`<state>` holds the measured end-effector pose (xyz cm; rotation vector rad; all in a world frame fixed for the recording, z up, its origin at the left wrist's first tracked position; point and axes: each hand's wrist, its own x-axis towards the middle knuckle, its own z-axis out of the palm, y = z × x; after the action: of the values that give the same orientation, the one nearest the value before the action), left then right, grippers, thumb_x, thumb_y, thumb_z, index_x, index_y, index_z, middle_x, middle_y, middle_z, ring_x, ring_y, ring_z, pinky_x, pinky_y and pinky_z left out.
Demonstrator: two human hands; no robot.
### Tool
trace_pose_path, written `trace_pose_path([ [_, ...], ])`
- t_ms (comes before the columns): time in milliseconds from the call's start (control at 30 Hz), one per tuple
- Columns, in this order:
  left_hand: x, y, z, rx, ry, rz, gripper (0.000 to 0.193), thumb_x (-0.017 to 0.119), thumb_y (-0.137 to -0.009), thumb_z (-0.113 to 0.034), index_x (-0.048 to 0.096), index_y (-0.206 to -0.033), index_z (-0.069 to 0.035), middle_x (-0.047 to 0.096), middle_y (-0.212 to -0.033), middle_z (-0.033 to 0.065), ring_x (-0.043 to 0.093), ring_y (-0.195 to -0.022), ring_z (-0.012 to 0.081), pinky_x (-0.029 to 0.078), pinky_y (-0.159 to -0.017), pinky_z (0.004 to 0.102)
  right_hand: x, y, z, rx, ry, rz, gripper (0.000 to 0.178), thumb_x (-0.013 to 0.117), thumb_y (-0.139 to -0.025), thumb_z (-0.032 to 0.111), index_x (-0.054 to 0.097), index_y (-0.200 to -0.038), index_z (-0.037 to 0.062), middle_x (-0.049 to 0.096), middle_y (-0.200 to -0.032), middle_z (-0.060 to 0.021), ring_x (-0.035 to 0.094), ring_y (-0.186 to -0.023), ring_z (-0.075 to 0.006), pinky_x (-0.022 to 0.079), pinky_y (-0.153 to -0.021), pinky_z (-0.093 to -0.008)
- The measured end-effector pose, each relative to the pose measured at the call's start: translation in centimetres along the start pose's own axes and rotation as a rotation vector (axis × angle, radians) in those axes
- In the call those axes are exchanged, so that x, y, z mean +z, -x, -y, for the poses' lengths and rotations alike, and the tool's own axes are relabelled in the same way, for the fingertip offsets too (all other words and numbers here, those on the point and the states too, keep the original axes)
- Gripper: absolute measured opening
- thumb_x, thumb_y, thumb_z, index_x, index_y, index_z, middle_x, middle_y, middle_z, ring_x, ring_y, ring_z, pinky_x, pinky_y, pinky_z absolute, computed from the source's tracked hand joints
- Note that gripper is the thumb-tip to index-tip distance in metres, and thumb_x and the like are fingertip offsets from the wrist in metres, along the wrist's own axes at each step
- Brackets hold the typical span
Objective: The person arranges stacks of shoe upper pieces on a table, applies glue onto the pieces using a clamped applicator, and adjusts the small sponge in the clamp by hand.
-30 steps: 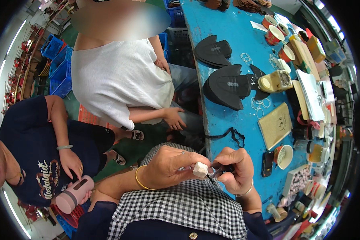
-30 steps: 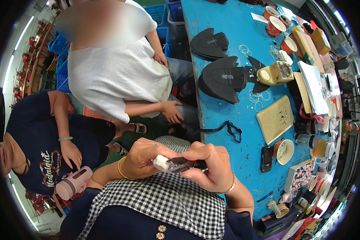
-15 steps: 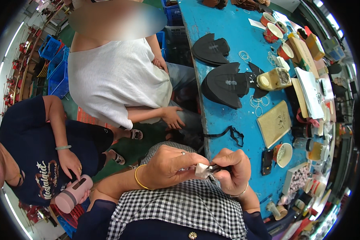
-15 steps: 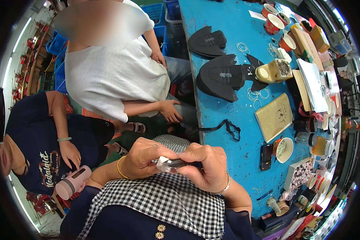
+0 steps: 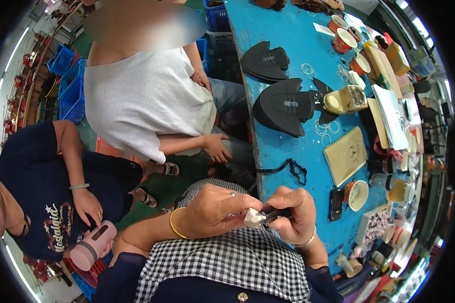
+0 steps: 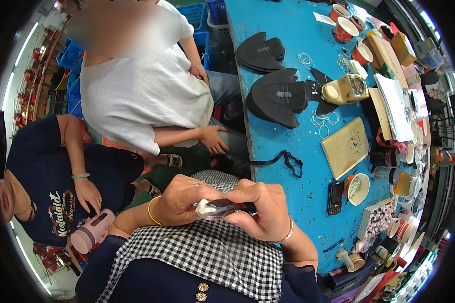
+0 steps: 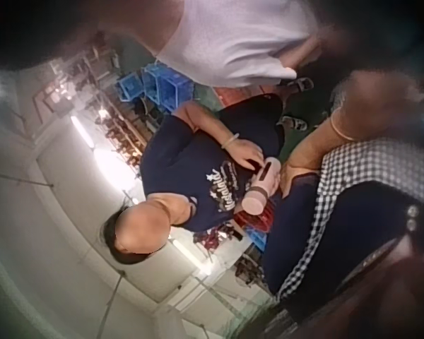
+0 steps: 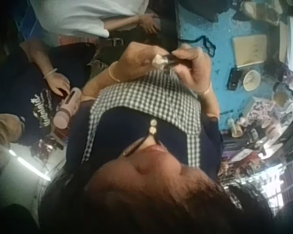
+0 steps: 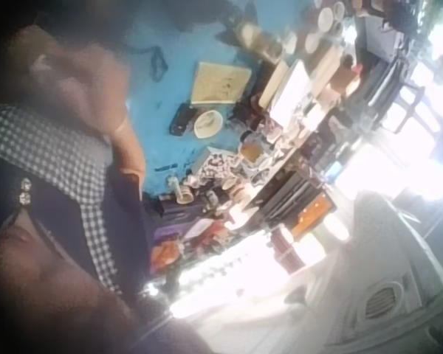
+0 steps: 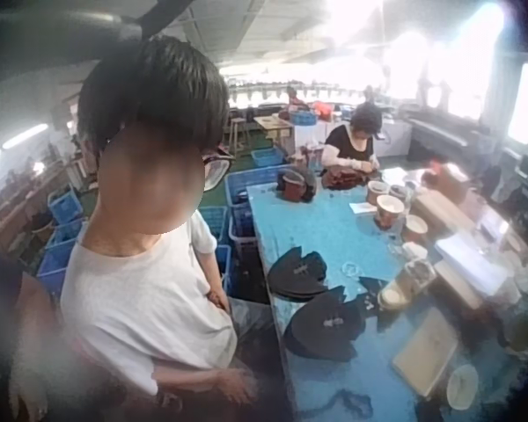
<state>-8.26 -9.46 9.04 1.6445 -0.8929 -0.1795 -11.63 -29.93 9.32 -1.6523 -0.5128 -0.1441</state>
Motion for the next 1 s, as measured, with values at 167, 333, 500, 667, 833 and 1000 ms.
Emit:
trace_pose_path([
  [167,0.0,-0.1,0.1,0.005,-0.004,0.023,0.028,0.077,-0.077,-0.016,0.066,-0.102,-0.009,0.065,-0.069,0.006,0.062,-0.054,0.0193,0.047,-0.049,0.0294,0.0,0.6,-0.5,-0.029,-0.058,-0.047,0.035,0.073,-0.084,0.029,0.055,-0.097,0.0022,0.066,-0.072,-0.0093,0.065,-0.059,-0.0213,0.047,-0.049,-0.0272],
  [333,0.0,-0.5,-0.1,-0.002,0.056,-0.036,0.026,0.078,-0.078,-0.019,0.067,-0.099,-0.008,0.067,-0.071,0.0055,0.064,-0.056,0.0167,0.047,-0.05,0.0256,0.4,1.2,-0.7,-0.049,-0.061,-0.09,0.037,0.071,-0.087,0.03,0.052,-0.1,0.001,0.063,-0.074,-0.011,0.06,-0.059,-0.0182,0.045,-0.05,-0.0264],
  [500,-0.7,-0.7,-0.5,-0.068,0.033,0.032,0.026,0.078,-0.079,-0.019,0.067,-0.098,-0.005,0.073,-0.084,0.0097,0.072,-0.071,0.0211,0.054,-0.061,0.0266,0.7,0.7,-0.6,-0.095,0.057,-0.087,0.037,0.076,-0.082,0.028,0.055,-0.101,0.0031,0.066,-0.073,-0.0109,0.065,-0.059,-0.0198,0.047,-0.049,-0.0269],
  [667,-0.8,-1.0,-0.7,-0.077,0.041,0.024,0.026,0.08,-0.076,-0.016,0.068,-0.096,-0.005,0.073,-0.083,0.0091,0.072,-0.07,0.0191,0.054,-0.06,0.0261,1.1,0.7,-0.7,-0.076,0.029,-0.142,0.037,0.076,-0.082,0.026,0.054,-0.101,0.0024,0.065,-0.072,-0.0109,0.064,-0.057,-0.0194,0.047,-0.049,-0.027],
  [833,-0.6,-0.9,-0.4,-0.062,0.022,0.015,0.03,0.082,-0.074,-0.017,0.068,-0.097,-0.006,0.072,-0.08,0.0083,0.069,-0.065,0.0155,0.052,-0.056,0.0237,1.0,1.4,-1.2,-0.091,0.006,-0.155,0.037,0.062,-0.094,0.033,0.047,-0.106,0.0024,0.057,-0.074,-0.0089,0.046,-0.056,-0.0104,0.037,-0.05,-0.0235],
  [1000,-0.5,-1.2,-0.2,-0.022,-0.012,-0.027,0.03,0.081,-0.074,-0.02,0.069,-0.098,-0.008,0.069,-0.07,0.0031,0.065,-0.055,0.0124,0.048,-0.048,0.0219,0.3,1.6,-1.5,-0.009,-0.089,-0.247,0.033,0.063,-0.093,0.03,0.049,-0.103,0.0012,0.057,-0.074,-0.0087,0.05,-0.058,-0.0124,0.039,-0.052,-0.024],
])
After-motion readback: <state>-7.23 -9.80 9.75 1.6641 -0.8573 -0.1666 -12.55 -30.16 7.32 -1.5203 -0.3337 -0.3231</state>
